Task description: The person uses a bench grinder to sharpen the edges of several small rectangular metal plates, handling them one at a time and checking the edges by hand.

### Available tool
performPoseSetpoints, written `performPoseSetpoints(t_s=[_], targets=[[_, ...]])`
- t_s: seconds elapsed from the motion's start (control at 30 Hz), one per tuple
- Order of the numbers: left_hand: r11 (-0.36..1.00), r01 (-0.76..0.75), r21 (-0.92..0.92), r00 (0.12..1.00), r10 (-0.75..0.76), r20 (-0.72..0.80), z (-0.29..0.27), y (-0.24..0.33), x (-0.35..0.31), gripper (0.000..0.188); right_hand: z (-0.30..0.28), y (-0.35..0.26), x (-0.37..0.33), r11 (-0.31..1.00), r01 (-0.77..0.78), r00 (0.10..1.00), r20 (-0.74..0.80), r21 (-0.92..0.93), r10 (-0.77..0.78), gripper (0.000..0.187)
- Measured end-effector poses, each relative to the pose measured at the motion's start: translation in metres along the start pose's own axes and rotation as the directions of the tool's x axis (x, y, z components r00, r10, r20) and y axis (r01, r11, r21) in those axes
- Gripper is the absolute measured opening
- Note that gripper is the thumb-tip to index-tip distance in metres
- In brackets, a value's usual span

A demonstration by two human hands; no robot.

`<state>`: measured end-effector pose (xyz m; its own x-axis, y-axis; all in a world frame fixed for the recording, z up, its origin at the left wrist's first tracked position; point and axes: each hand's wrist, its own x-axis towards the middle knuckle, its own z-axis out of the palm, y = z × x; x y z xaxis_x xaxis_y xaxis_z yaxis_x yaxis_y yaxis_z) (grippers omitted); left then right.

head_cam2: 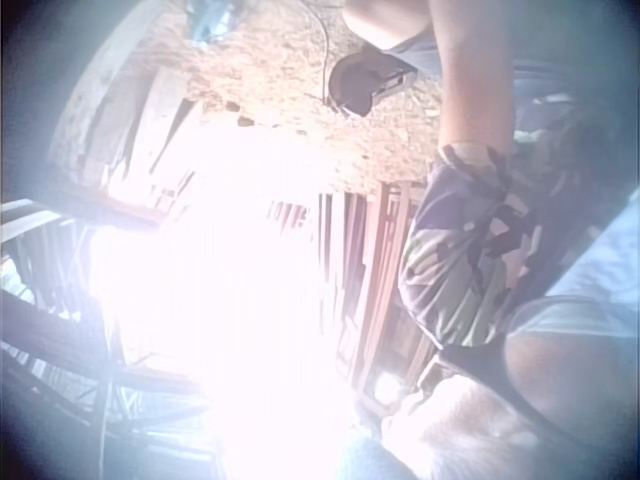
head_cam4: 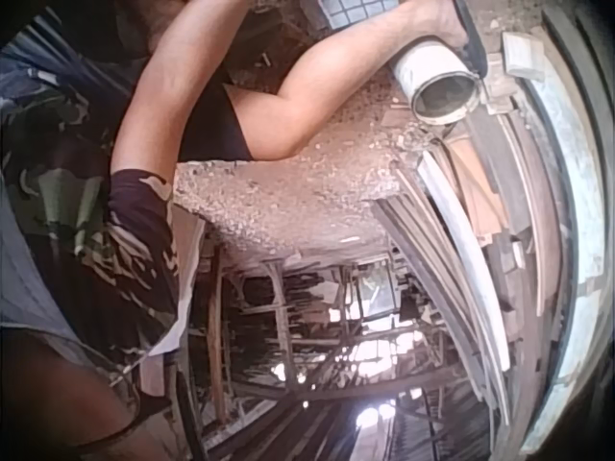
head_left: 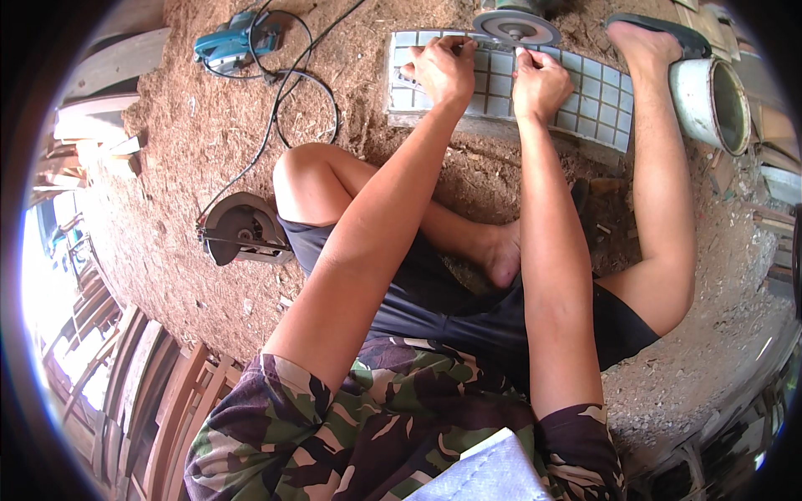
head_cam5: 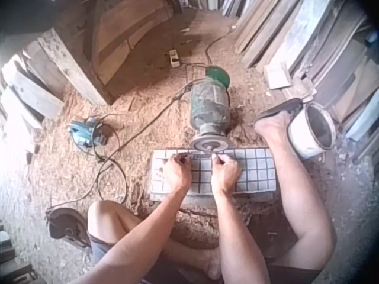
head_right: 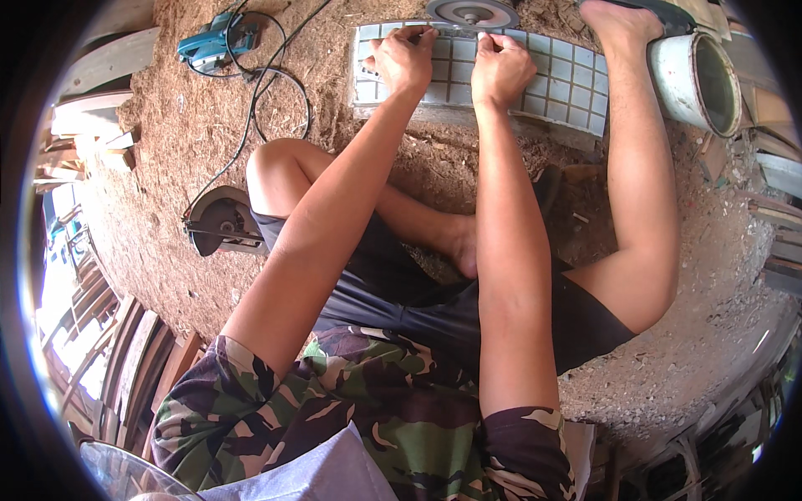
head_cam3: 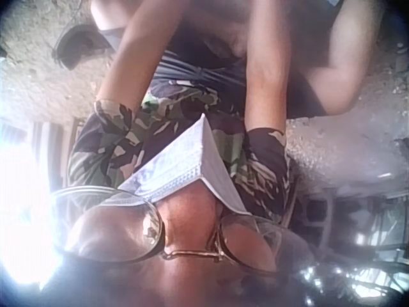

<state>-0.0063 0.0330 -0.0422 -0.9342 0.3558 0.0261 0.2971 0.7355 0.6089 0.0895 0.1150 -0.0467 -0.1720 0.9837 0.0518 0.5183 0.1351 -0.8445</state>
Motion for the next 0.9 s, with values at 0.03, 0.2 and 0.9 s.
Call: performPoseSetpoints(t_s=[0.03, 0.2, 0.9], targets=[[1.0, 0.004, 0.001, 1.0, -0.004, 0.007, 0.0, 0.0, 0.0, 0.017, -0.001, -0.001, -0.001, 1.0, -0.009, 1.0, 0.007, 0.011, 0.009, 0.02], [1.0, 0.018, 0.025, 0.999, -0.019, 0.045, 0.002, -0.003, 0.001, 0.027, -0.007, -0.01, -0.003, 0.996, -0.072, 0.996, 0.052, 0.054, 0.069, 0.02], [1.0, 0.006, 0.016, 0.999, -0.007, 0.051, 0.009, 0.01, -0.006, 0.026, -0.012, 0.009, 0.009, 1.0, -0.018, 1.0, -0.011, 0.009, 0.018, 0.018]])
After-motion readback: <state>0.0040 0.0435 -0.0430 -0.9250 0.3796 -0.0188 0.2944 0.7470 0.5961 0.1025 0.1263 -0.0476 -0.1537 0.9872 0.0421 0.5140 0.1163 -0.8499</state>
